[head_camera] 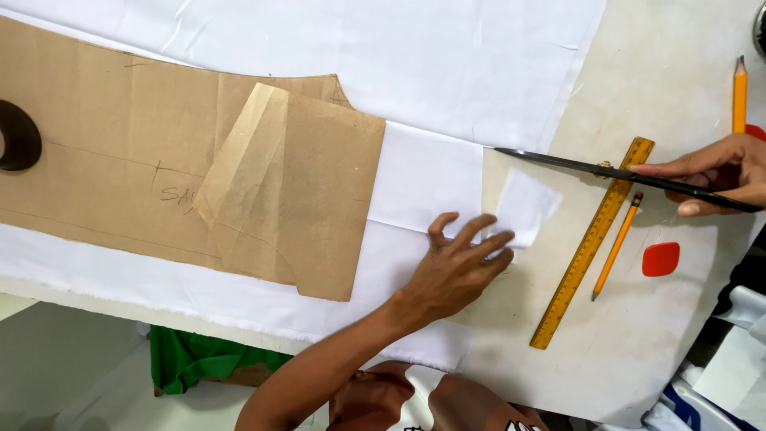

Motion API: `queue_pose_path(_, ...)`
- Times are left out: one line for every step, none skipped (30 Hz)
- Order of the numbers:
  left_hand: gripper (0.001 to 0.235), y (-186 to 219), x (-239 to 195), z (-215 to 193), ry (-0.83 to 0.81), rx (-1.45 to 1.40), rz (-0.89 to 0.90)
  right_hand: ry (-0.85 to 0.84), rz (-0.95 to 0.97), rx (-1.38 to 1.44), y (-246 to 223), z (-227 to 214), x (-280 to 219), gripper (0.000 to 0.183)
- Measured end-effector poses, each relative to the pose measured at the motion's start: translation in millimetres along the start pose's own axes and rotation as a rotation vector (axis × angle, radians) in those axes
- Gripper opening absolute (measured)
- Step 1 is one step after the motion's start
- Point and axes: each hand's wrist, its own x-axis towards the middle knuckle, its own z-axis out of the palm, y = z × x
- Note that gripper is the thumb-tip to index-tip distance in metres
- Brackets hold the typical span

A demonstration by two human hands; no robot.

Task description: Cutting white fabric with scissors following a paper pattern on a work table.

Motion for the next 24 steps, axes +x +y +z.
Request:
queue_pose_path(0.021,3,-4,5,0.003,0.002,-0.001,0.000,-0.001,-0.004,0,2,-3,0.075)
queue_pose_path(0.020,7,-7,9,-0.022,-0.040,0.020,0.035,0.078,0.008,0,4,-6,0.076)
queue_pose_path(0.019,10,-10,13,-0.044,-0.078,0.041,0.072,0.153,0.016,-2,5,-8,0.077)
queue_pose_path(0.019,19,-6,-2,-0.037,-0.073,0.041,0.073,0.147,0.009,-5,8,-12,0.077)
queue_pose_path(0.020,29,-2,-17,-0.098,-0.228,0.023,0.092,0.151,0.061,-9,12,-15,0.076)
queue_pose_path(0.022,40,2,-33,-0.158,-0.383,0.005,0.110,0.154,0.113,-12,17,-20,0.076)
queue_pose_path(0.022,44,-3,-43,-0.151,-0.370,0.001,0.105,0.142,0.105,-9,19,-21,0.076)
queue_pose_path(0.012,50,-8,-53,-0.228,-0.442,-0.026,0.139,0.154,0.040,-6,22,-23,0.074)
queue_pose_path(0.017,54,-13,-63,-0.301,-0.508,-0.055,0.172,0.159,-0.028,-4,23,-22,0.073)
queue_pose_path(0.017,50,-28,-70,-0.289,-0.489,-0.062,0.168,0.139,-0.040,-3,24,-23,0.073)
queue_pose_path(0.019,48,-44,-76,-0.321,-0.481,-0.121,0.156,0.103,-0.017,0,25,-25,0.074)
queue_pose_path(0.021,46,-60,-81,-0.352,-0.474,-0.180,0.144,0.066,0.007,3,26,-27,0.076)
queue_pose_path(0.021,42,-74,-100,-0.345,-0.465,-0.183,0.143,0.057,0.000,6,26,-26,0.076)
queue_pose_path(0.021,38,-89,-118,-0.546,-0.424,-0.431,0.131,0.102,-0.081,10,25,-24,0.076)
queue_pose_path(0.022,34,-103,-136,-0.752,-0.381,-0.675,0.123,0.149,-0.158,14,26,-24,0.077)
queue_pose_path(0.022,29,-119,-150,-0.746,-0.375,-0.677,0.124,0.141,-0.161,15,27,-25,0.077)
queue_pose_path(0.022,24,-135,-163,-0.970,-0.147,-0.841,0.129,0.170,-0.159,15,27,-24,0.076)
queue_pose_path(0.030,19,-152,-176,-1.181,0.100,-0.998,0.134,0.198,-0.157,15,28,-25,0.075)
queue_pose_path(0.030,9,-155,-187,-1.167,0.104,-1.010,0.133,0.184,-0.167,16,28,-23,0.075)
queue_pose_path(0.039,-1,-160,-198,-0.947,0.150,-1.086,0.131,0.219,-0.151,16,29,-22,0.074)
queue_pose_path(0.049,-10,-165,-210,-0.723,0.195,-1.151,0.129,0.253,-0.135,16,28,-21,0.073)
queue_pose_path(0.049,-21,-152,-214,-0.707,0.200,-1.162,0.128,0.239,-0.147,32,28,-19,0.073)
queue_pose_path(0.043,-33,-140,-218,-0.307,0.107,-1.221,0.153,0.101,-0.164,47,25,-16,0.072)
queue_pose_path(0.038,-45,-128,-224,0.095,0.016,-1.245,0.178,-0.037,-0.180,61,22,-11,0.071)
